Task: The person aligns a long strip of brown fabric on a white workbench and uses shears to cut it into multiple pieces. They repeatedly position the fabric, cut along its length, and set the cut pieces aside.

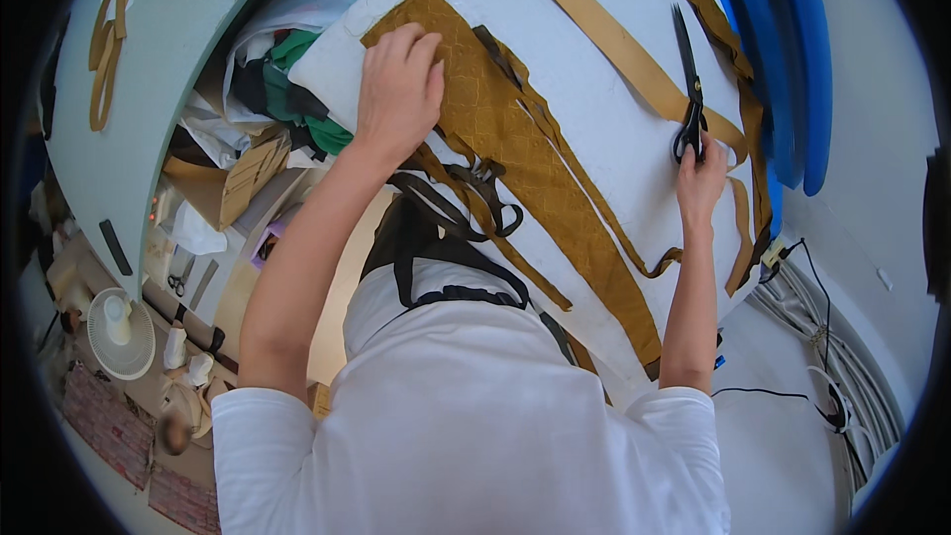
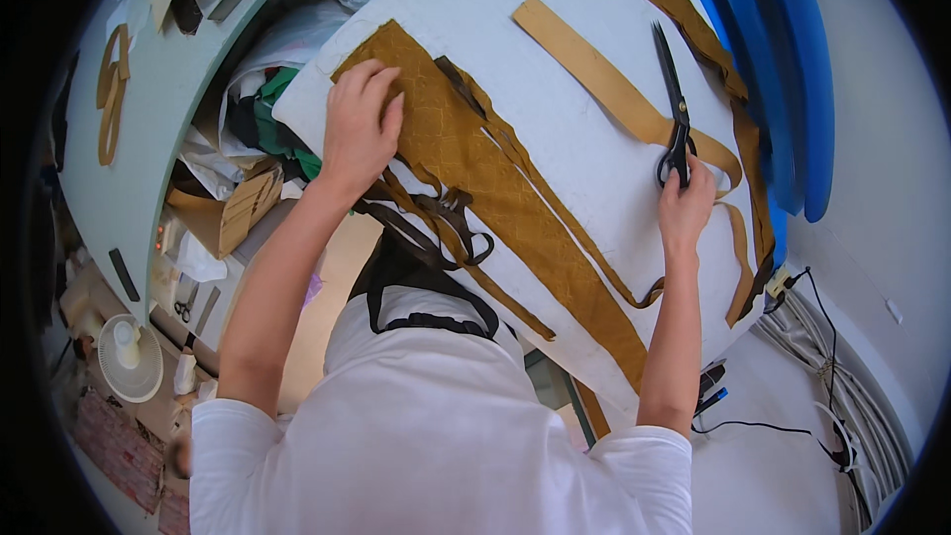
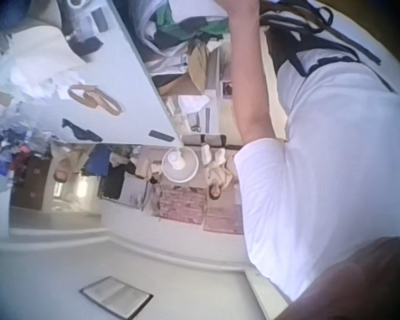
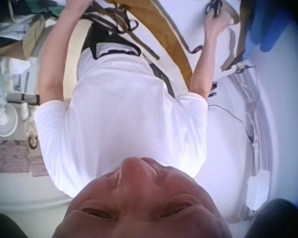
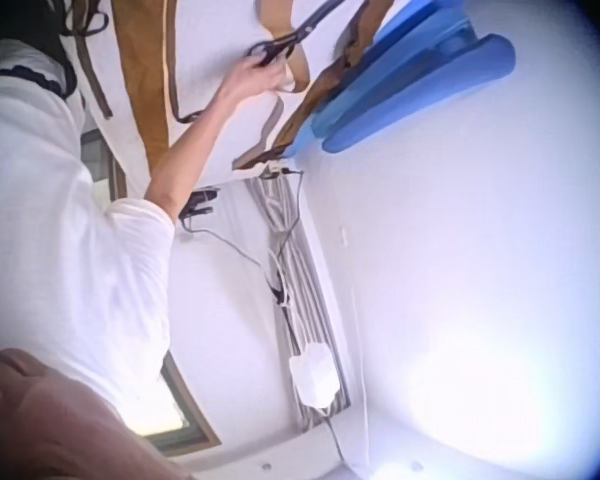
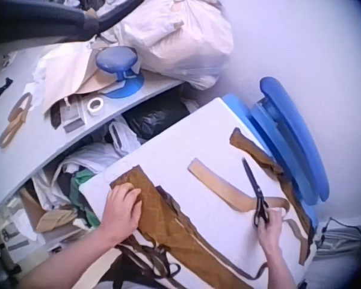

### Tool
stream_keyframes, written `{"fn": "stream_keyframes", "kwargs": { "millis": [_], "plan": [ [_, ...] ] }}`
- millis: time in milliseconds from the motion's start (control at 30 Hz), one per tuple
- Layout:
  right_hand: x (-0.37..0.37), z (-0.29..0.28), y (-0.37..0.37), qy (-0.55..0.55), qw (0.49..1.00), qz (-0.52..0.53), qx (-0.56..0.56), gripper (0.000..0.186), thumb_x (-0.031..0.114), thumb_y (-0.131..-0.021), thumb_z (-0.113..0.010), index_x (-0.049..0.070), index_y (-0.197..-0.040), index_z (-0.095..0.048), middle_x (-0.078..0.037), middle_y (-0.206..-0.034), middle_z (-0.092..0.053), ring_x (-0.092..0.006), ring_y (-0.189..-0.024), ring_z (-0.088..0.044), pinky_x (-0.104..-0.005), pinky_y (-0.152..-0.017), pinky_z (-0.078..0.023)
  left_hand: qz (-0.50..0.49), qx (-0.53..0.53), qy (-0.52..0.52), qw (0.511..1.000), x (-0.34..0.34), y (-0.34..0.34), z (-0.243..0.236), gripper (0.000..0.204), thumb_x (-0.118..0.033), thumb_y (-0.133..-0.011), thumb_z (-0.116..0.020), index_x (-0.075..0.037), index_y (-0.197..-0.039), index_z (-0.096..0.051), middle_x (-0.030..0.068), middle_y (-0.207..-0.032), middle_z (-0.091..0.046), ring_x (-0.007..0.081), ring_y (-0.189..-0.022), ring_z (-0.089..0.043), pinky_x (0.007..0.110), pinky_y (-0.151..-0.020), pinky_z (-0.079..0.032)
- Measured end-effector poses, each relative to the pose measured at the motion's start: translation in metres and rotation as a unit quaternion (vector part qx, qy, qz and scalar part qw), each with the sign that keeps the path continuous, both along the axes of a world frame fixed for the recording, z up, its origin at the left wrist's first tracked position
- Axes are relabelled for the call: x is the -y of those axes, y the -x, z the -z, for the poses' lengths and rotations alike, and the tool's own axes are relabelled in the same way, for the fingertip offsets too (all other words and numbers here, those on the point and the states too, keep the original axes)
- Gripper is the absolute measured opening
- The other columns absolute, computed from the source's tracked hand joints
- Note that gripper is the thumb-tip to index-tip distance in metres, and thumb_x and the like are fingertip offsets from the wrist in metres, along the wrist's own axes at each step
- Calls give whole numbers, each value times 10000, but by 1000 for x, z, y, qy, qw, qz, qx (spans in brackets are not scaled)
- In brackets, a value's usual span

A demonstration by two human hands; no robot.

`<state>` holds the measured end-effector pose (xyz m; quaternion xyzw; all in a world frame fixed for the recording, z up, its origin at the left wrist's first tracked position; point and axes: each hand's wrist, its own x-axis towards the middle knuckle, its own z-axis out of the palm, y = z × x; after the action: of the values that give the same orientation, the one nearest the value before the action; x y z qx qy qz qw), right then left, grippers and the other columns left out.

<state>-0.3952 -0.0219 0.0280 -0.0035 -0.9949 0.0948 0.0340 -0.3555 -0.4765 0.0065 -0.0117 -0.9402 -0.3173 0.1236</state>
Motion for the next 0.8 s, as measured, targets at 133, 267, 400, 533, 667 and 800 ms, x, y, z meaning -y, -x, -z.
{"fn": "stream_keyframes", "kwargs": {
  "millis": [133,267,400,533,667,800],
  "plan": [
    [-14,18,-7,-11,998,-59,-25,354,72,-904,-679,-22,-1243,-642,-211,-1166,-658,-369,-1049,-631,-438,-947,-502,-63,24,-22,997,-2,-64,-7,239,-24,-873,-704,6,-1104,-647,185,-1178,-619,382,-1122,-583,461,-991,-449],
    [-17,7,6,48,999,-11,22,389,83,-892,-682,-36,-1259,-634,-219,-1106,-671,-401,-1034,-630,-481,-956,-495,-121,43,4,992,-8,-116,8,371,-65,-876,-715,3,-1224,-605,199,-1235,-576,395,-1154,-551,458,-1006,-427],
    [-6,8,26,-67,995,-57,48,400,91,-889,-687,-42,-1261,-623,-242,-1143,-643,-409,-1039,-625,-476,-944,-497,-172,16,43,984,-13,-104,10,523,-113,-877,-735,2,-1352,-548,210,-1302,-531,403,-1204,-514,466,-1029,-405],
    [4,4,28,-38,997,-45,46,361,79,-883,-697,-42,-1216,-630,-224,-1134,-647,-364,-1033,-643,-444,-929,-512,-178,64,45,981,-11,-82,19,480,-92,-838,-741,-76,-1300,-612,163,-1262,-544,360,-1186,-520,452,-999,-405],
    [-8,11,36,79,995,33,55,349,96,-870,-725,-27,-1185,-638,-171,-1079,-679,-278,-978,-675,-384,-906,-534,-181,48,38,982,-11,-80,26,309,-92,-827,-745,-90,-1124,-658,133,-1180,-552,336,-1130,-537,443,-953,-414],
    [-8,3,43,114,989,35,90,427,123,-841,-760,-34,-1221,-642,-138,-1054,-715,-222,-928,-695,-339,-875,-551,-169,24,24,985,-19,-100,32,248,-76,-828,-730,-64,-1058,-638,148,-1129,-551,337,-1124,-537,442,-946,-415]
  ]
}}
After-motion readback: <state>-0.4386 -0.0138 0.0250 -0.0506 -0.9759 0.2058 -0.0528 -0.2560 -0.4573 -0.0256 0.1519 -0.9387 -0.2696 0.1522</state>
